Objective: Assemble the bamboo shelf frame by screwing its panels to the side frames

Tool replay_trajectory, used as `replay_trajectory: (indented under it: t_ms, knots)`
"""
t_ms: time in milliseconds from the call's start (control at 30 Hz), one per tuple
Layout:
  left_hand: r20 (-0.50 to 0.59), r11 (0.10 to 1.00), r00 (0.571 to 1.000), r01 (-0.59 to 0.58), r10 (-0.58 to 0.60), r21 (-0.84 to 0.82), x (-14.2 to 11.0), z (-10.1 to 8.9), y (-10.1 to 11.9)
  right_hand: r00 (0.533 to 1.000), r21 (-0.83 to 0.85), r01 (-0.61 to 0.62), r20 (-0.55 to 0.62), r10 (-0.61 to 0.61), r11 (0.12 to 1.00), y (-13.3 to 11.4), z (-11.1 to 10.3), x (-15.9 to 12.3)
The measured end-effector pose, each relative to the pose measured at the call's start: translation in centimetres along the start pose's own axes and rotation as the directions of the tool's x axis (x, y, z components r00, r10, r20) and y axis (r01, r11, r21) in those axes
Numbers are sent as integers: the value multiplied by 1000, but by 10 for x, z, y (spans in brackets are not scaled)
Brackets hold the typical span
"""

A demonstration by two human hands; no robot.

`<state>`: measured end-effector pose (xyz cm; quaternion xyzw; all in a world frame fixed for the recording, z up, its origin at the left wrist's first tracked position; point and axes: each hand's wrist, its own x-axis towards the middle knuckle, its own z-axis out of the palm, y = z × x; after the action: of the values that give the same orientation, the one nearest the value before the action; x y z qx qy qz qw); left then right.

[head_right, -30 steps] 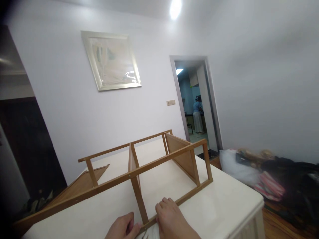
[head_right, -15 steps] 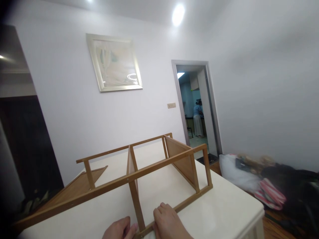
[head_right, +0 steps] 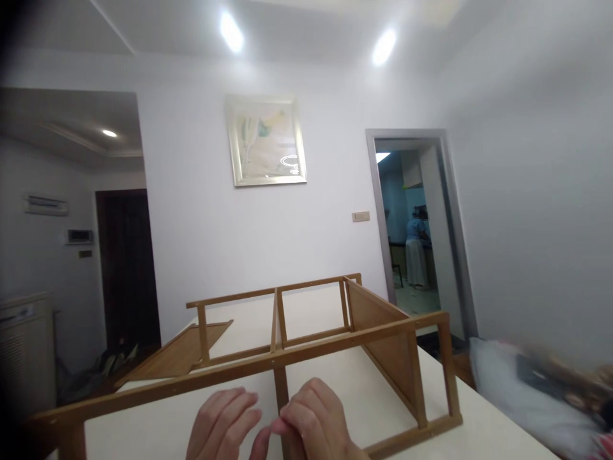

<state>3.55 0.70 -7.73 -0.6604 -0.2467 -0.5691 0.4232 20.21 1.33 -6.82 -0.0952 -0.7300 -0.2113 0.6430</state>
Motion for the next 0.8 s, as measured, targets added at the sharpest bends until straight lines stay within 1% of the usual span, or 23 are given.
replay_trajectory:
  t_ms: [67,100,133,200,233,300,367,433,533,600,700,800]
  knots:
    - [20,999,999,-31,30,42,20,1,-4,998,91,60,22,-62,994,4,5,11]
    - [47,997,998,-47,44,54,28,2,-7,995,126,88,33,-93,988,6,7,14]
    - [71,997,997,-22,17,69,35,5,-8,992,151,106,48,-114,983,10,9,15]
    - [143,998,989,35,-43,61,42,12,-11,992,183,114,40,-123,977,18,12,11]
    - [178,996,981,69,-77,49,43,16,-11,993,194,104,36,-113,975,22,13,7]
    - [222,992,967,123,-125,20,43,23,-11,997,213,48,51,-60,976,28,16,-1]
    - [222,989,964,151,-147,-3,40,27,-11,997,238,-3,77,-15,971,28,19,-6]
    - [190,989,972,147,-141,-20,36,29,-11,996,271,-46,91,22,961,23,23,-7]
    - [151,990,980,136,-129,-36,33,29,-12,990,313,-139,38,133,940,13,28,-6]
    - [144,989,981,139,-131,-45,31,28,-13,979,331,-198,27,201,923,9,31,-8]
    - [144,989,982,131,-120,-64,30,29,-14,969,349,-245,49,244,905,9,34,-11]
    - [129,989,985,125,-113,-82,29,30,-15,962,368,-268,43,271,891,11,34,-13]
